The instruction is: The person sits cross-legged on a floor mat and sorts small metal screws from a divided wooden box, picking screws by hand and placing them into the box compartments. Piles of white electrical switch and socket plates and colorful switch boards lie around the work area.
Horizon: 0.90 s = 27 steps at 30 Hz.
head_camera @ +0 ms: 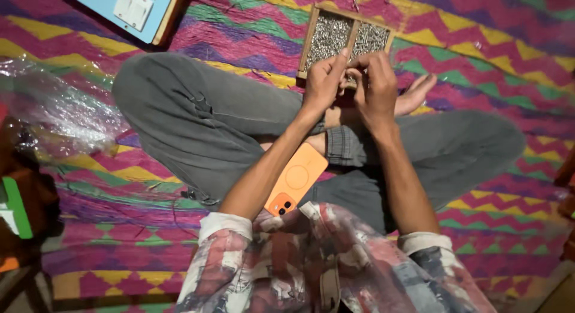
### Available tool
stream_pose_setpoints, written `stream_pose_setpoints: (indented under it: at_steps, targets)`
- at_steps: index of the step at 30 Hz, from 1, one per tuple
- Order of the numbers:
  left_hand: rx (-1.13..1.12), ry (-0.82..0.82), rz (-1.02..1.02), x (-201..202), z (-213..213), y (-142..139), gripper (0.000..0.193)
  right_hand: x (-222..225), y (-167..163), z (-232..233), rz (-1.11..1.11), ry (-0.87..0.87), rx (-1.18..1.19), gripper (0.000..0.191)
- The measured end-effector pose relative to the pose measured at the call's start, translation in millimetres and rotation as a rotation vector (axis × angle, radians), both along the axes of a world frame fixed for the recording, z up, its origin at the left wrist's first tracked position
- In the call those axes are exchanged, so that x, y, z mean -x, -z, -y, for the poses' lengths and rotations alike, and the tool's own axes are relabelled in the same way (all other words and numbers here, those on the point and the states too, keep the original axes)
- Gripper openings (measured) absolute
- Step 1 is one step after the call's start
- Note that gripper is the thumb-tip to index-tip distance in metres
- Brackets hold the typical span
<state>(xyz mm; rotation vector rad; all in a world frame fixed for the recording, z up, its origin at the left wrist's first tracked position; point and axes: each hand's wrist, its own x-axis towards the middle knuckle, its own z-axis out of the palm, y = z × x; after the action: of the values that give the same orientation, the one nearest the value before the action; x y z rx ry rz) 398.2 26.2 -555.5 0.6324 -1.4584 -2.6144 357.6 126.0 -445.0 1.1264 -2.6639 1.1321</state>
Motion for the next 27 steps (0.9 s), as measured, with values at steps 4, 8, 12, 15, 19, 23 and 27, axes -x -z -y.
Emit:
stream_pose_setpoints:
  at_steps: [4, 8, 12, 15, 19, 23, 27]
  targets:
    - [-0.045, 0.011, 0.026, 3.3, 2.4, 3.9, 0.050, 4.3, 4.5, 2.4, -0.044, -0.012, -0.011, 0.021]
    - [-0.087, -0.005, 0.033, 2.9, 1.3, 11.3, 0.049, 5.7, 11.3, 0.2, -0.091, -0.036, -0.050, 0.022]
    - [-0.043, -0.005, 0.018, 1.4, 1.3, 16.6, 0.051, 5.0, 14.0, 0.7, -0.079, -0.031, -0.046, 0.025]
    - [-0.199, -0.005, 0.020, 1.0, 0.7, 20.7, 0.048, 4.2, 14.2, 1.9, -0.086, -0.036, -0.026, 0.025]
    - [-0.156, -0.040, -0.012, -0.7, 1.2, 26.1, 0.050, 2.9, 14.8, 3.7, 0.068, 0.006, 0.100, 0.021]
    - [-0.124, -0.064, 0.009, -2.2, 3.3, 28.7, 0.050, 1.9, 17.9, 2.0, 0.147, 0.016, 0.153, 0.020]
    - [-0.086, -0.063, 0.054, -4.5, 4.6, 27.0, 0.049, 0.8, 26.0, -1.5, 0.221, 0.041, 0.190, 0.020]
